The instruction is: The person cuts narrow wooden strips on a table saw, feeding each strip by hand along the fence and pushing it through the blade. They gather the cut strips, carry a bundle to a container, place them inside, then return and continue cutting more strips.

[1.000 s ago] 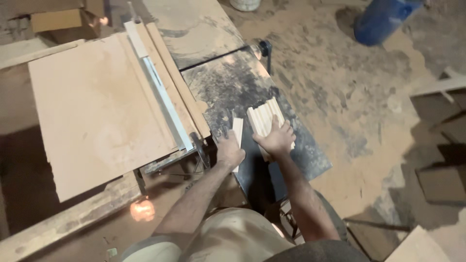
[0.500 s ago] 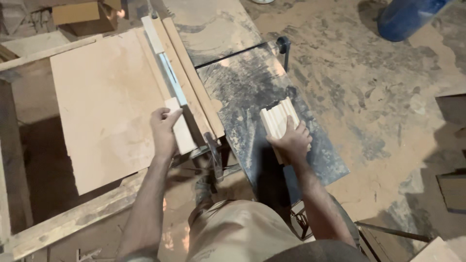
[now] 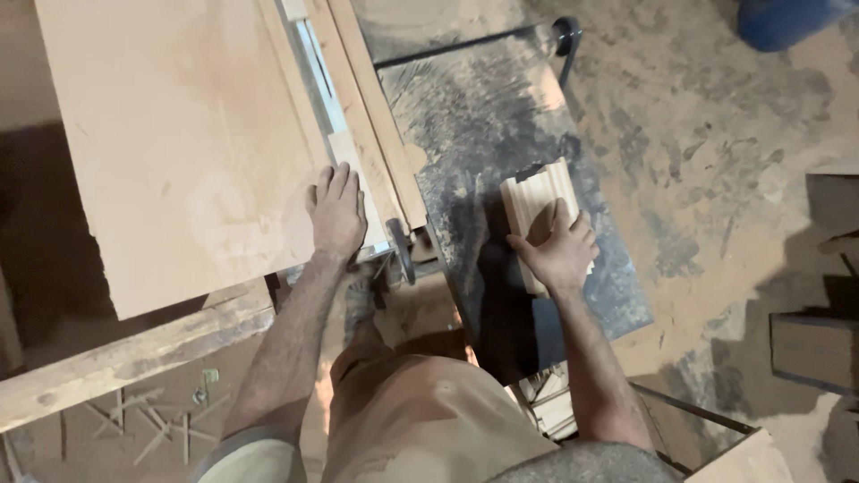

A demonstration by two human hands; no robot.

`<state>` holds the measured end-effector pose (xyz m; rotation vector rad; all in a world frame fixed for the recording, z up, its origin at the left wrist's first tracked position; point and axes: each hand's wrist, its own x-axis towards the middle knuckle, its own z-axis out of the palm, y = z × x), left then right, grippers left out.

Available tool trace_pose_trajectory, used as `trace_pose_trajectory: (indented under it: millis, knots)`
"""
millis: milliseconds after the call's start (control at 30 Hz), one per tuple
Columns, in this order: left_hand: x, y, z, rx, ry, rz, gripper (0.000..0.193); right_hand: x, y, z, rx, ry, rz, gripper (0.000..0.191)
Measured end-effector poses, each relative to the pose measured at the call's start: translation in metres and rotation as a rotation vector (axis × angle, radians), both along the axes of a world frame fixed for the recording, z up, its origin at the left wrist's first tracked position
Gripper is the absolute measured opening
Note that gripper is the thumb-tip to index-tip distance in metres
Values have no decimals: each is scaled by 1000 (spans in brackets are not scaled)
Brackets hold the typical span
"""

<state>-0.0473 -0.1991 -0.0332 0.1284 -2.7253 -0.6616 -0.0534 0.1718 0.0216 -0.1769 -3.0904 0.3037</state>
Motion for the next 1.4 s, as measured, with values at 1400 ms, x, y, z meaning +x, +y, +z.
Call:
trace_pose_trajectory:
  millis: [1400]
  knots:
    - [-130,75,34,759,-383,-551,29,-14,-17,34,-78,-195,-87,131]
